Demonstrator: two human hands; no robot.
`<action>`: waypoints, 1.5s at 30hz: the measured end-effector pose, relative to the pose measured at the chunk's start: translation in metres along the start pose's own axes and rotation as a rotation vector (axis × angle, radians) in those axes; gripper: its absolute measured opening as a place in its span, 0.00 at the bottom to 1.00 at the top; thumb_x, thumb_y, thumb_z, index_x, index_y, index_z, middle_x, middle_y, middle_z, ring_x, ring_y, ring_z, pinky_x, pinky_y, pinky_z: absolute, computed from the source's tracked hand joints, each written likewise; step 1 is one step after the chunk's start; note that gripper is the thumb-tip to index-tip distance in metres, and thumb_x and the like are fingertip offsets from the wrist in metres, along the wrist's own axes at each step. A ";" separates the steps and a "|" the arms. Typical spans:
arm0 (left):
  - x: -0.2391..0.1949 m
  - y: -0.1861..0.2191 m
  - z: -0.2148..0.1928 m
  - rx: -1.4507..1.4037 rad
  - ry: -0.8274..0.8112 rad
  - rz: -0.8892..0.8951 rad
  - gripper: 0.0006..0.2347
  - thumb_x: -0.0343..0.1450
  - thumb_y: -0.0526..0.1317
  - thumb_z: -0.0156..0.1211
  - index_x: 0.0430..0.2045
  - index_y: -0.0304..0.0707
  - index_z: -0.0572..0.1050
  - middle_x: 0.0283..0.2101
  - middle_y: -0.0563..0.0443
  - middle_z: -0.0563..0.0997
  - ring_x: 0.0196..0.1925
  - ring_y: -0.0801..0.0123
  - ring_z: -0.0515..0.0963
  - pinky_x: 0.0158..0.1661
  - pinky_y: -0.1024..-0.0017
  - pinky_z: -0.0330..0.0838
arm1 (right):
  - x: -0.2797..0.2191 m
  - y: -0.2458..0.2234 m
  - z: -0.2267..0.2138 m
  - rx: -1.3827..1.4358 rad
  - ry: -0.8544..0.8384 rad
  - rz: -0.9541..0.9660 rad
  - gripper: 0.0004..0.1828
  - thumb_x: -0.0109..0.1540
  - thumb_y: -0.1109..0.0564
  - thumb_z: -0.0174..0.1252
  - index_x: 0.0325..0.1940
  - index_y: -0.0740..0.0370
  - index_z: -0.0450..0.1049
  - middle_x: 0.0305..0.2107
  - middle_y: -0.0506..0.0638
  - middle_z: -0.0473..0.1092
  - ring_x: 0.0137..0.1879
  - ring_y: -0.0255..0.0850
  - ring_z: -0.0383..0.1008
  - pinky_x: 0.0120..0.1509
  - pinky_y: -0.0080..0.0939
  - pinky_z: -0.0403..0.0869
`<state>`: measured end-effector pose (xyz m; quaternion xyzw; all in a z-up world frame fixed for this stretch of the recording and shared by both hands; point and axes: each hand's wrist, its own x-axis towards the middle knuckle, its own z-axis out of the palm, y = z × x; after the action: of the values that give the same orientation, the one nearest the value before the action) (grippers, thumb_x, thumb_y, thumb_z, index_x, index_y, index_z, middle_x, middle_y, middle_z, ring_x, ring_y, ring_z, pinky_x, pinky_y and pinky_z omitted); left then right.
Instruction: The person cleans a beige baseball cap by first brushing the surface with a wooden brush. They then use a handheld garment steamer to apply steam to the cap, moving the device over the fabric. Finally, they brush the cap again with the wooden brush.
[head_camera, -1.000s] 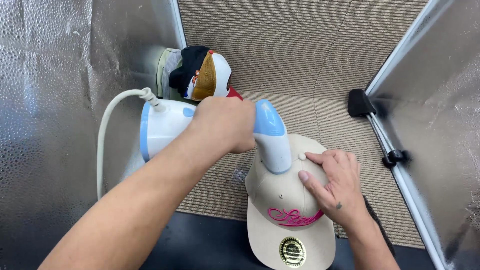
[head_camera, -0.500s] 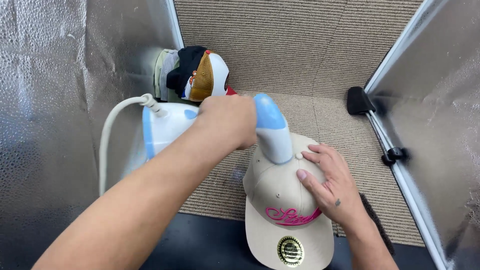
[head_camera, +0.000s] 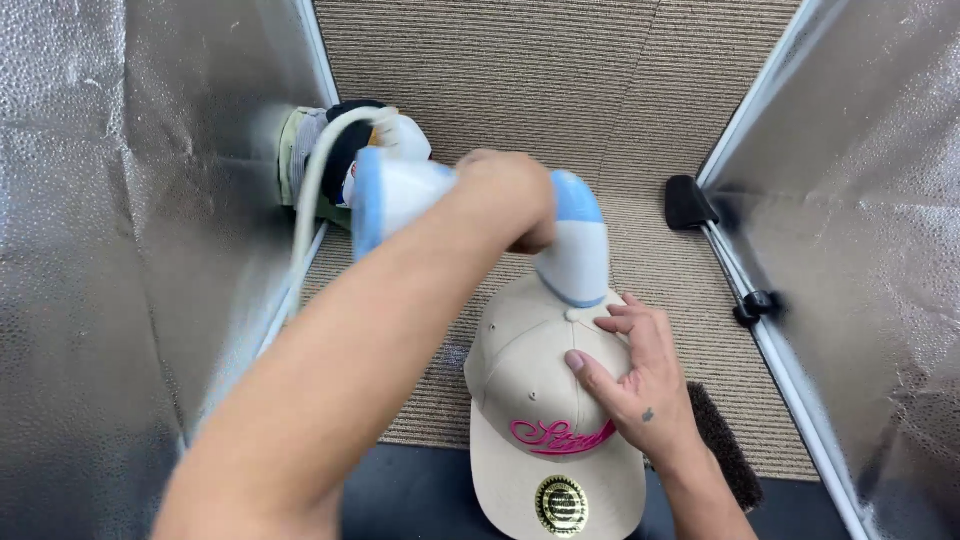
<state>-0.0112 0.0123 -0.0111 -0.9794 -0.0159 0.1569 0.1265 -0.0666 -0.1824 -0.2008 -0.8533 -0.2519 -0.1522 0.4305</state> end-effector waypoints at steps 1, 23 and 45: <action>0.004 0.005 -0.006 0.000 -0.001 -0.001 0.22 0.62 0.38 0.58 0.52 0.44 0.79 0.57 0.54 0.80 0.58 0.59 0.81 0.54 0.49 0.75 | 0.001 0.001 0.000 0.001 -0.001 0.000 0.29 0.55 0.40 0.65 0.54 0.58 0.71 0.56 0.62 0.65 0.77 0.54 0.58 0.74 0.54 0.60; -0.114 -0.069 0.128 -0.613 -0.070 -0.169 0.25 0.64 0.49 0.60 0.51 0.31 0.75 0.51 0.35 0.83 0.55 0.45 0.81 0.52 0.52 0.76 | 0.016 0.007 -0.011 0.036 -0.084 0.091 0.28 0.54 0.41 0.69 0.52 0.55 0.73 0.56 0.55 0.62 0.73 0.53 0.62 0.76 0.55 0.61; -0.150 0.022 0.283 -2.091 -0.200 -0.334 0.26 0.67 0.48 0.66 0.59 0.44 0.67 0.26 0.34 0.82 0.23 0.57 0.83 0.25 0.65 0.76 | 0.107 -0.040 -0.018 -0.206 -0.698 0.237 0.44 0.55 0.32 0.48 0.74 0.46 0.63 0.68 0.45 0.63 0.76 0.38 0.57 0.81 0.45 0.48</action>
<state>-0.2418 0.0488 -0.2316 -0.5695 -0.2873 0.1255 -0.7599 -0.0014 -0.1450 -0.1123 -0.9158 -0.2660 0.1739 0.2454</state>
